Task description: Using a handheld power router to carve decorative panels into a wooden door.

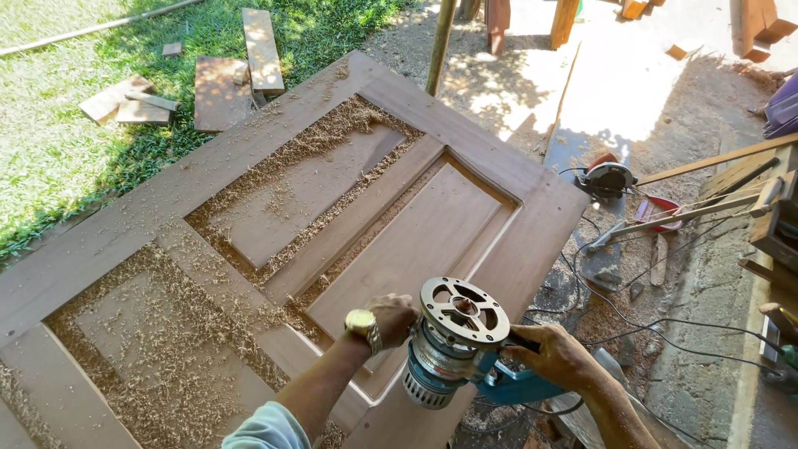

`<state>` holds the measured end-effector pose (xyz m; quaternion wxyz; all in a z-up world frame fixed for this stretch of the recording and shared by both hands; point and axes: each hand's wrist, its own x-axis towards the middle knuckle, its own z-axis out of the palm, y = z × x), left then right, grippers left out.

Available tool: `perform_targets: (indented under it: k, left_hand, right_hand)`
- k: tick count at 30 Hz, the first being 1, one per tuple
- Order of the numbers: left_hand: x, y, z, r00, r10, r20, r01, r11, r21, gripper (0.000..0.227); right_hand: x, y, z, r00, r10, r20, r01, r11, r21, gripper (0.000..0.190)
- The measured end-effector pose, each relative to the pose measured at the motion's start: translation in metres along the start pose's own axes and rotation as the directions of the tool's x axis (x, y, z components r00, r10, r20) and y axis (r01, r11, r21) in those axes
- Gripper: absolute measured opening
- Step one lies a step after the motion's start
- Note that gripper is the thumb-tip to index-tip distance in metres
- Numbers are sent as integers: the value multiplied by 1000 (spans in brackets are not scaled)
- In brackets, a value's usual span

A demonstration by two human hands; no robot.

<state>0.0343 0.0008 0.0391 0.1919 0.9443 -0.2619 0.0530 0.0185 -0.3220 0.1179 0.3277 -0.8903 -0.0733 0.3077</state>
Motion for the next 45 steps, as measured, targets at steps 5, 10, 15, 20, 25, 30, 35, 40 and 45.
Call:
perform_targets:
  k: [5,10,15,20,25,30,35,40,45]
  left_hand:
    - [25,12,-31,770,-103,629,98,994,43,13]
    - [-3,-7,21,941,11,337,-25,999,39,23]
    - [-6,-7,22,995,19,99,-25,998,58,16]
    - [-4,1,18,991,-16,134,18,1000,-18,12]
    - [-5,9,10,989,-60,137,61,998,-4,11]
    - [-8,5,15,992,-73,106,71,997,27,10]
    - [-10,3,14,993,-79,90,80,997,-5,8]
    - [-3,3,11,984,-116,138,118,993,-9,10]
    - [-1,1,16,976,-142,164,142,990,11,10]
  right_hand:
    - [2,13,3,998,-64,-5,64,996,55,44]
    - [3,9,2,999,-46,-6,46,998,46,43]
    - [3,-5,-3,999,19,-26,-21,996,-83,41]
    - [0,2,0,996,-84,-43,81,994,-76,45]
    - [3,9,-2,979,-186,-89,178,980,-92,47]
    - [8,-4,-8,979,-183,-87,167,972,-164,51]
    - [15,1,-8,991,-106,-81,90,978,-190,53]
    - [24,11,-6,990,-104,-95,81,971,-225,55]
    - [33,26,-1,984,-132,-119,95,957,-275,52]
